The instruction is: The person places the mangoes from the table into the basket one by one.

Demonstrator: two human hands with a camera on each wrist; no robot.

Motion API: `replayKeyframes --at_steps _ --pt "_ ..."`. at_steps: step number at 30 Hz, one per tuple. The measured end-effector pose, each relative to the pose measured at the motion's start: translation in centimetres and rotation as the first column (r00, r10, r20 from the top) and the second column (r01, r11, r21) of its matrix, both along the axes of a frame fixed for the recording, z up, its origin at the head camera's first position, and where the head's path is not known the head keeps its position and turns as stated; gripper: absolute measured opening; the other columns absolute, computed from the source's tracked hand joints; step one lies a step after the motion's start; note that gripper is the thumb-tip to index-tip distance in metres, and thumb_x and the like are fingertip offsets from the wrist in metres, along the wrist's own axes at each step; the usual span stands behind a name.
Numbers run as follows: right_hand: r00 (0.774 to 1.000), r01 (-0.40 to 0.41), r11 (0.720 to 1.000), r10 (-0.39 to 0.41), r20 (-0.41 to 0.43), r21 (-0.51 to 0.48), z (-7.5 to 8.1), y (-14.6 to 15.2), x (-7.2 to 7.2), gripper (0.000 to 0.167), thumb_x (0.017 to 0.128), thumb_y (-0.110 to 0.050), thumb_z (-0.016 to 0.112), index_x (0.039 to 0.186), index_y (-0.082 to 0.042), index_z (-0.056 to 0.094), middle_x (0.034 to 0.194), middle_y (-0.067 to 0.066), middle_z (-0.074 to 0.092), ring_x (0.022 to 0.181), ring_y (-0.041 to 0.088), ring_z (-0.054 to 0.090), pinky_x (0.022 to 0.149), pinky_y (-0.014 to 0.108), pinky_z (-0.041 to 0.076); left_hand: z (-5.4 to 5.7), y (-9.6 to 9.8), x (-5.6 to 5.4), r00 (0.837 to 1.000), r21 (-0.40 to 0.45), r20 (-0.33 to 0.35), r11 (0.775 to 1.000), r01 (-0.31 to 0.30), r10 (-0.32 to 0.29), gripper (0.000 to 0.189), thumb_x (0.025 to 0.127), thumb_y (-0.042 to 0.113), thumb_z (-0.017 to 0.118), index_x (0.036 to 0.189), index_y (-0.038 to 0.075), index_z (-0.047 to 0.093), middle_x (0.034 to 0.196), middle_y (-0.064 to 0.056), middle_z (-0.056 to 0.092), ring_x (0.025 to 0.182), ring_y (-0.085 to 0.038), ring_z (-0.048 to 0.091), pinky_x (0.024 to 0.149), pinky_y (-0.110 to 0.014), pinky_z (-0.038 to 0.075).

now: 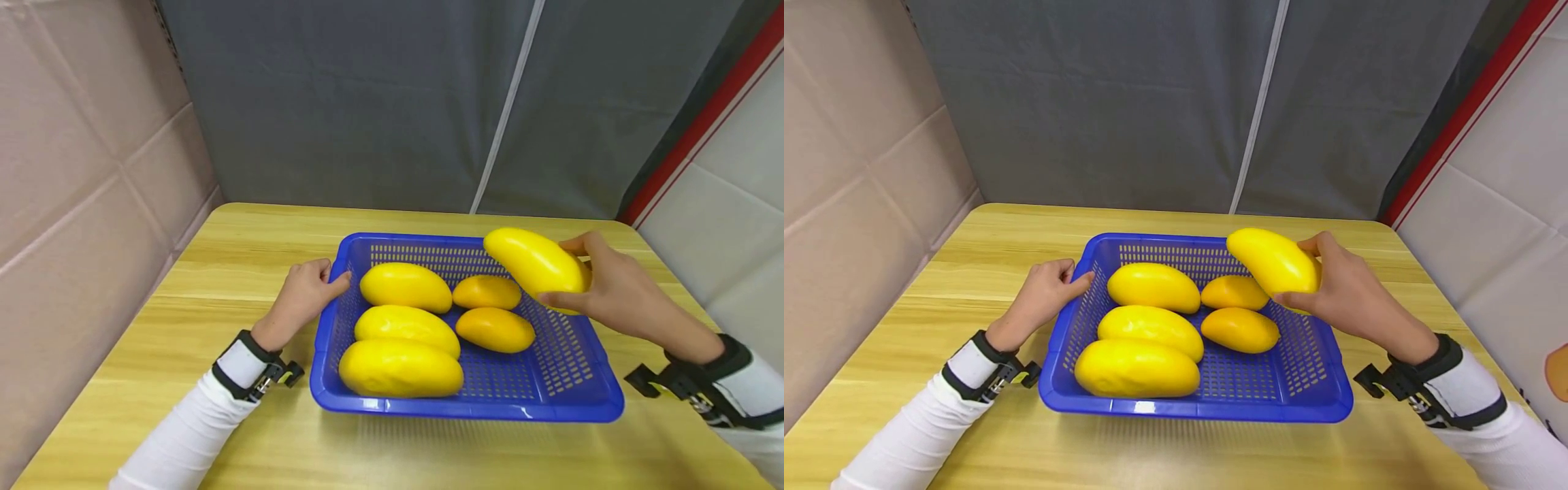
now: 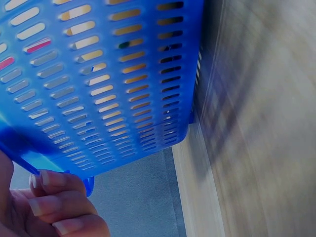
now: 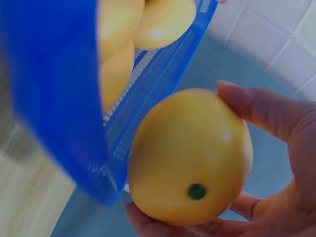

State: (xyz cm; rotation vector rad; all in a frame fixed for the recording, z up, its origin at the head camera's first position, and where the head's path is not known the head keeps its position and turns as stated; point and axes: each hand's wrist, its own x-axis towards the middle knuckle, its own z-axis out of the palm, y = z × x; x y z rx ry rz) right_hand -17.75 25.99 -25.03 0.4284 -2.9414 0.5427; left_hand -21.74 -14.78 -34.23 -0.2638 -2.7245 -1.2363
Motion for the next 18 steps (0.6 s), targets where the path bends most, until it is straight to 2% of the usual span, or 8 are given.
replayKeyframes --at_steps 3,7,12,18 --pt "0.997 -0.042 0.999 0.041 0.069 0.008 0.0 -0.3 0.4 0.085 0.074 -0.047 0.079 0.13 0.003 0.037 0.11 0.022 0.057 0.084 0.029 0.057 0.062 0.036 0.05 -0.1 0.0 0.0 1.0 -0.002 -0.006 1.0 0.002 -0.002 0.038 0.09 0.033 0.062 0.069 0.007 0.046 0.055 -0.001 0.039 0.044 -0.018 0.049 0.041 -0.023 0.03" --pt "0.98 -0.111 0.994 0.11 0.166 -0.004 0.0 -0.5 0.7 0.079 0.074 -0.047 0.079 0.125 -0.002 0.04 0.114 0.018 0.059 0.091 0.028 0.058 0.069 0.039 0.053 -0.2 0.0 -0.1 1.0 -0.003 -0.012 1.0 -0.003 0.003 0.038 0.09 0.033 0.063 0.068 0.007 0.045 0.054 0.0 0.038 0.044 -0.018 0.048 0.041 -0.023 0.029" --pt "0.957 -0.177 0.983 0.183 0.226 -0.045 -0.3 -0.8 1.2 0.077 0.072 -0.047 0.08 0.125 -0.005 0.042 0.119 0.014 0.056 0.098 0.026 0.058 0.076 0.038 0.053 -0.2 0.0 -0.1 1.0 -0.002 -0.016 1.0 -0.004 0.004 0.038 0.09 0.032 0.063 0.068 0.008 0.045 0.054 0.0 0.037 0.045 -0.018 0.048 0.041 -0.023 0.03" --pt "0.93 -0.242 0.969 0.244 0.274 -0.043 -0.6 -1.1 2.0 0.077 0.073 -0.047 0.079 0.126 -0.008 0.04 0.113 0.01 0.056 0.086 0.019 0.055 0.069 0.03 0.05 -0.2 0.0 -0.2 1.0 0.009 -0.015 1.0 0.002 -0.002 0.038 0.09 0.031 0.063 0.068 0.007 0.045 0.054 0.0 0.038 0.044 -0.018 0.05 0.04 -0.023 0.032"
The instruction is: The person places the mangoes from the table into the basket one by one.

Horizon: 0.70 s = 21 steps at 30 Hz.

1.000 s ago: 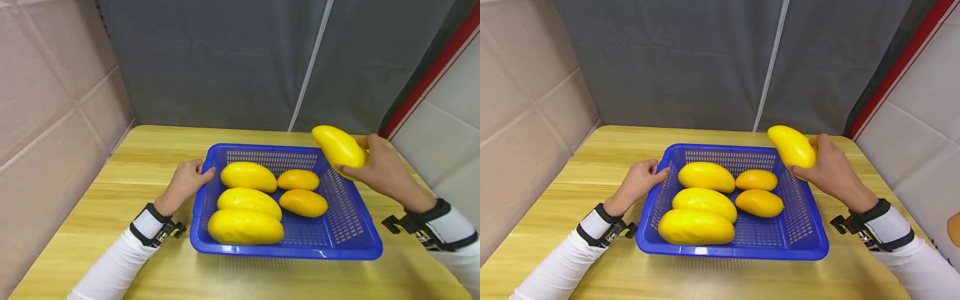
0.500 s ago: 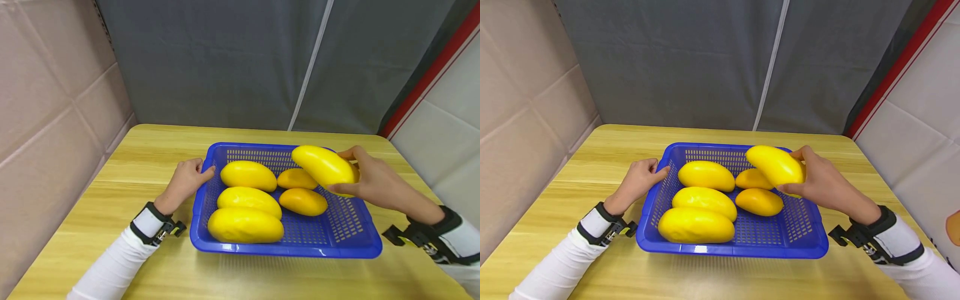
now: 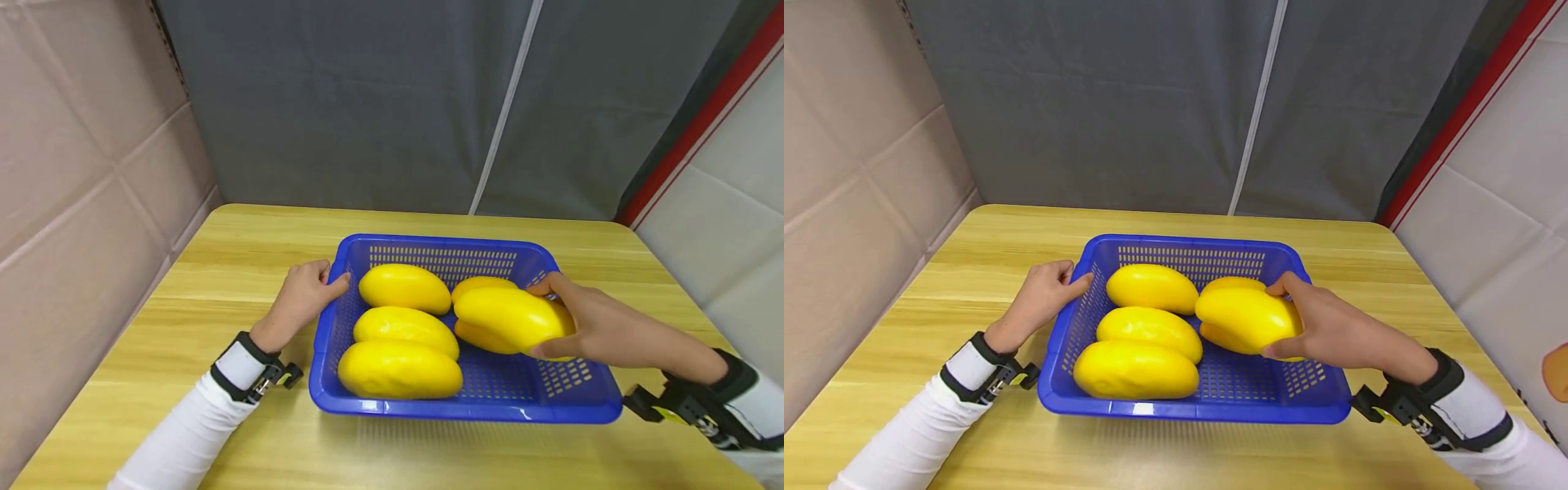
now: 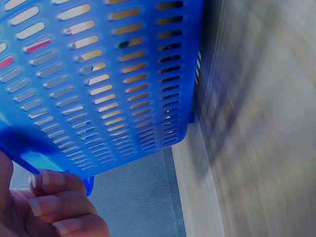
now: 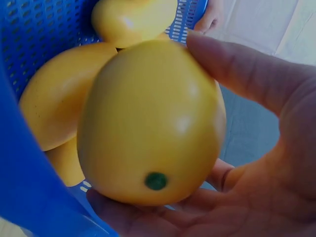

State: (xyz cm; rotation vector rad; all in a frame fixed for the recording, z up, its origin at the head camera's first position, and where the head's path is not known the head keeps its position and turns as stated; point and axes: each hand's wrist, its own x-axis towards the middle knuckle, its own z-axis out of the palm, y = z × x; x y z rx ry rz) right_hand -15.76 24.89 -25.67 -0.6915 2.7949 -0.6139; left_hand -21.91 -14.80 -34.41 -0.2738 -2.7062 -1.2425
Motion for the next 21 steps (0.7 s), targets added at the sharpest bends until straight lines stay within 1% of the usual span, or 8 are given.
replayKeyframes --at_steps 5,12,15,19,21 --pt "0.998 -0.037 0.999 0.036 0.051 0.023 -0.1 -0.1 0.6 0.075 0.073 -0.046 0.079 0.126 -0.013 0.038 0.107 0.007 0.053 0.083 0.019 0.052 0.068 0.029 0.048 0.0 0.0 0.0 1.0 -0.008 -0.009 1.0 -0.001 0.0 0.038 0.09 0.032 0.063 0.067 0.007 0.044 0.054 0.001 0.038 0.044 -0.017 0.05 0.04 -0.024 0.031" --pt "0.994 -0.096 0.995 0.094 0.061 0.033 -0.4 -0.1 1.1 0.072 0.073 -0.045 0.079 0.125 -0.018 0.038 0.114 0.005 0.051 0.087 0.018 0.051 0.072 0.03 0.047 0.1 0.0 0.1 1.0 -0.01 0.004 1.0 0.004 -0.004 0.038 0.09 0.033 0.063 0.068 0.007 0.046 0.055 -0.001 0.04 0.044 -0.018 0.05 0.04 -0.023 0.032" --pt "0.99 -0.109 0.994 0.107 0.087 0.024 -0.6 -0.2 1.2 0.071 0.073 -0.043 0.081 0.124 -0.02 0.038 0.114 0.004 0.05 0.089 0.019 0.05 0.071 0.031 0.046 0.1 0.0 0.1 1.0 -0.012 -0.006 1.0 0.004 -0.004 0.037 0.09 0.032 0.063 0.068 0.007 0.046 0.054 -0.001 0.04 0.044 -0.018 0.051 0.04 -0.023 0.032" --pt "0.986 -0.12 0.992 0.115 0.12 0.031 -0.8 -0.4 1.3 0.074 0.071 -0.041 0.082 0.126 -0.02 0.037 0.114 0.006 0.048 0.091 0.021 0.049 0.072 0.035 0.045 0.1 0.0 0.1 1.0 -0.006 -0.013 1.0 0.008 -0.008 0.037 0.09 0.031 0.063 0.068 0.007 0.046 0.054 0.0 0.04 0.044 -0.017 0.052 0.04 -0.023 0.034" --pt "0.983 -0.129 0.991 0.122 0.138 0.042 -0.9 -0.5 1.2 0.076 0.071 -0.04 0.083 0.128 -0.021 0.036 0.115 0.005 0.048 0.094 0.022 0.048 0.075 0.039 0.045 0.0 0.0 0.2 1.0 -0.004 -0.013 1.0 0.008 -0.008 0.037 0.09 0.031 0.063 0.068 0.007 0.046 0.053 0.0 0.04 0.044 -0.017 0.052 0.04 -0.023 0.034"
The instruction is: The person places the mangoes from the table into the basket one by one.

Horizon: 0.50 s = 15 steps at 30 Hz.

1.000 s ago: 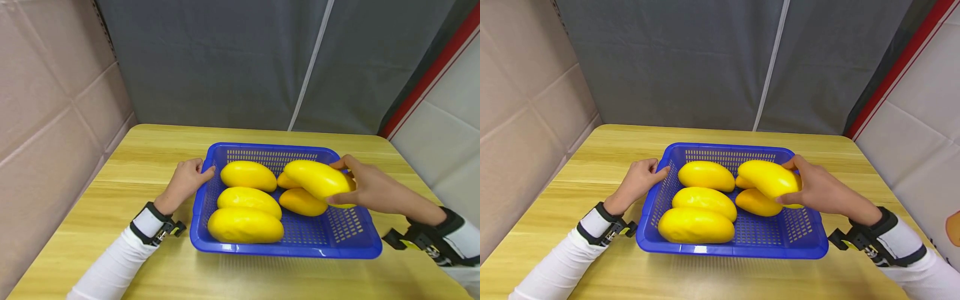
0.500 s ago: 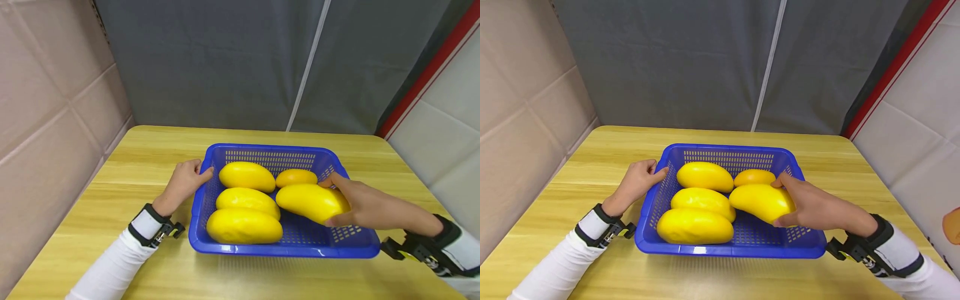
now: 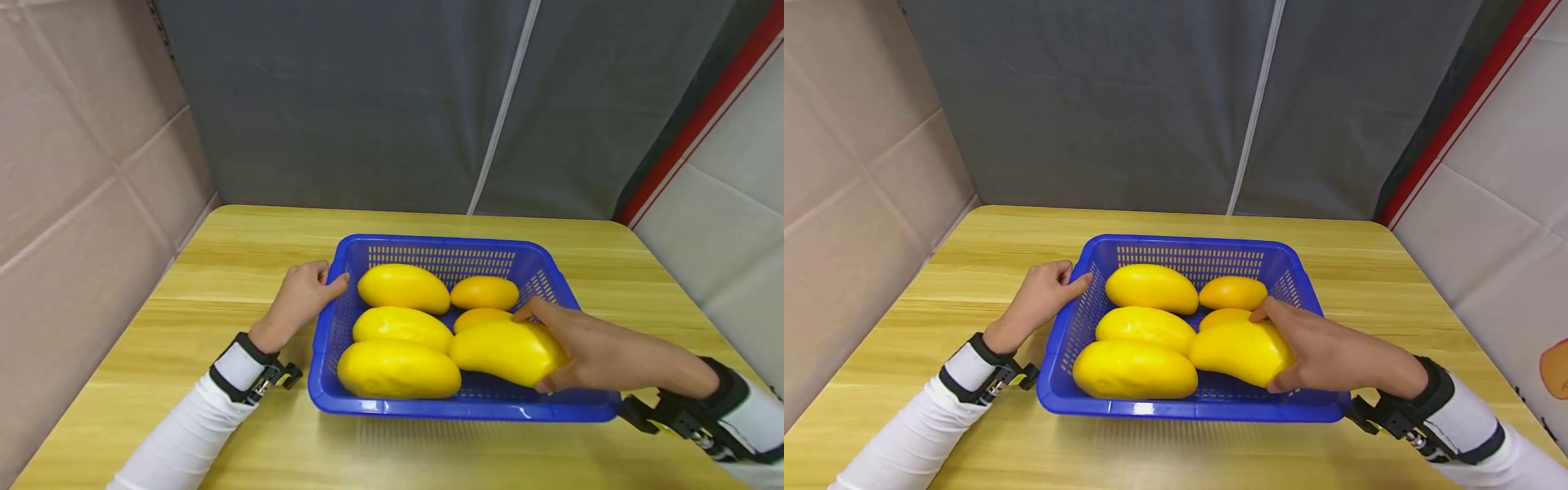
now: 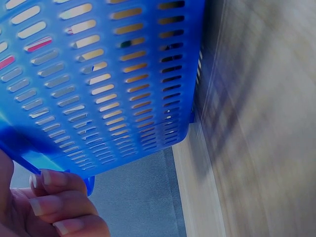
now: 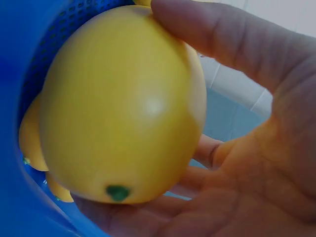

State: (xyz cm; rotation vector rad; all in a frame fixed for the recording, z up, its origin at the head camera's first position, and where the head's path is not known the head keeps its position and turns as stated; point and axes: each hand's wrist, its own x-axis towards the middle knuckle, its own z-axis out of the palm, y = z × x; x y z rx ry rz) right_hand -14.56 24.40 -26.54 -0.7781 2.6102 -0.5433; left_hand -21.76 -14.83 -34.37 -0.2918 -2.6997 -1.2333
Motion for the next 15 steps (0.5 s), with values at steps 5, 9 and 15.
replayKeyframes --at_steps 5,9,15 --pt "0.999 -0.039 0.998 0.038 0.036 0.039 0.0 -0.3 0.0 0.081 0.071 -0.036 0.083 0.135 -0.018 0.035 0.126 0.004 0.046 0.103 0.024 0.046 0.086 0.05 0.043 -0.1 -0.1 -0.1 1.0 -0.002 0.007 1.0 0.002 -0.002 0.037 0.09 0.032 0.062 0.068 0.007 0.046 0.054 0.0 0.04 0.043 -0.017 0.05 0.039 -0.023 0.032" --pt "0.997 -0.061 0.995 0.058 0.044 0.082 -0.1 -0.7 0.0 0.084 0.07 -0.03 0.083 0.138 -0.019 0.035 0.129 0.002 0.042 0.105 0.023 0.045 0.089 0.051 0.042 0.0 -0.1 -0.1 1.0 0.001 0.015 1.0 0.005 -0.005 0.037 0.09 0.032 0.062 0.068 0.007 0.045 0.054 -0.001 0.04 0.043 -0.018 0.049 0.039 -0.023 0.031" --pt "0.992 -0.084 0.988 0.071 0.105 0.13 -0.1 -1.1 0.0 0.084 0.071 -0.013 0.077 0.142 -0.027 0.034 0.137 0.002 0.036 0.112 0.026 0.041 0.088 0.05 0.042 0.0 -0.1 -0.2 1.0 -0.007 0.012 1.0 0.005 -0.004 0.037 0.09 0.032 0.062 0.069 0.007 0.045 0.054 0.0 0.039 0.044 -0.017 0.05 0.04 -0.023 0.032"
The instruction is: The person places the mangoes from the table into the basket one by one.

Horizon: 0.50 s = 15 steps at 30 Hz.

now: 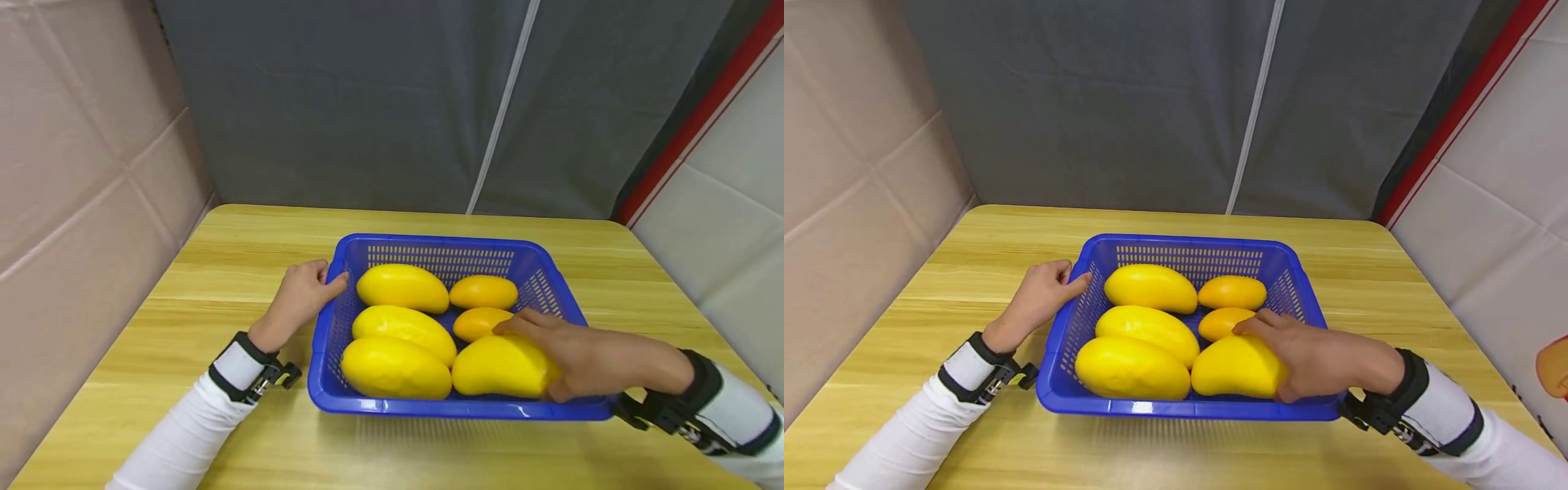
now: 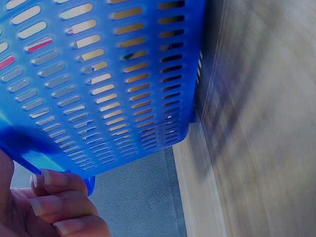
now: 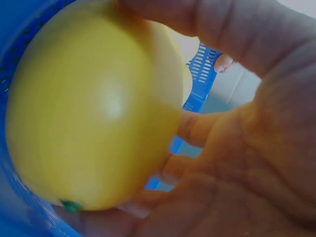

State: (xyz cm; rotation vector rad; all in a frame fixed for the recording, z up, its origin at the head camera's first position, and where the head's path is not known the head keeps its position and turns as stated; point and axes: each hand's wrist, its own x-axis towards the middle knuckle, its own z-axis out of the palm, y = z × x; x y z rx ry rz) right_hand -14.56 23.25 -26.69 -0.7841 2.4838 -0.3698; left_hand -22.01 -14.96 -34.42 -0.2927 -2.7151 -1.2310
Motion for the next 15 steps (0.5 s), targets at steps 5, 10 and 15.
replayKeyframes --at_steps 5,10,15 --pt "0.999 -0.045 0.999 0.045 -0.006 0.007 -0.04 -0.04 -0.05 0.078 0.077 -0.012 0.075 0.142 -0.027 0.034 0.139 0.0 0.036 0.111 0.021 0.043 0.093 0.05 0.042 -0.04 0.02 -0.03 1.0 -0.004 -0.002 1.0 0.001 -0.001 0.038 0.09 0.033 0.062 0.069 0.007 0.046 0.054 0.0 0.039 0.044 -0.017 0.049 0.04 -0.024 0.033" --pt "0.996 -0.081 0.997 0.081 -0.027 -0.004 -0.07 0.03 -0.19 0.069 0.081 -0.021 0.075 0.14 -0.025 0.038 0.135 -0.004 0.039 0.111 0.018 0.044 0.096 0.05 0.041 -0.02 -0.03 -0.03 1.0 0.006 0.006 1.0 0.008 -0.008 0.038 0.09 0.033 0.062 0.069 0.006 0.046 0.054 -0.002 0.04 0.043 -0.018 0.05 0.039 -0.023 0.032" --pt "0.995 -0.092 0.996 0.092 -0.026 -0.006 -0.11 -0.05 -0.31 0.064 0.082 -0.025 0.075 0.137 -0.025 0.042 0.13 -0.007 0.039 0.108 0.017 0.045 0.094 0.046 0.042 -0.02 -0.06 0.02 1.0 0.01 0.013 1.0 0.005 -0.006 0.037 0.091 0.033 0.062 0.069 0.006 0.046 0.055 -0.002 0.041 0.044 -0.018 0.051 0.039 -0.023 0.033"
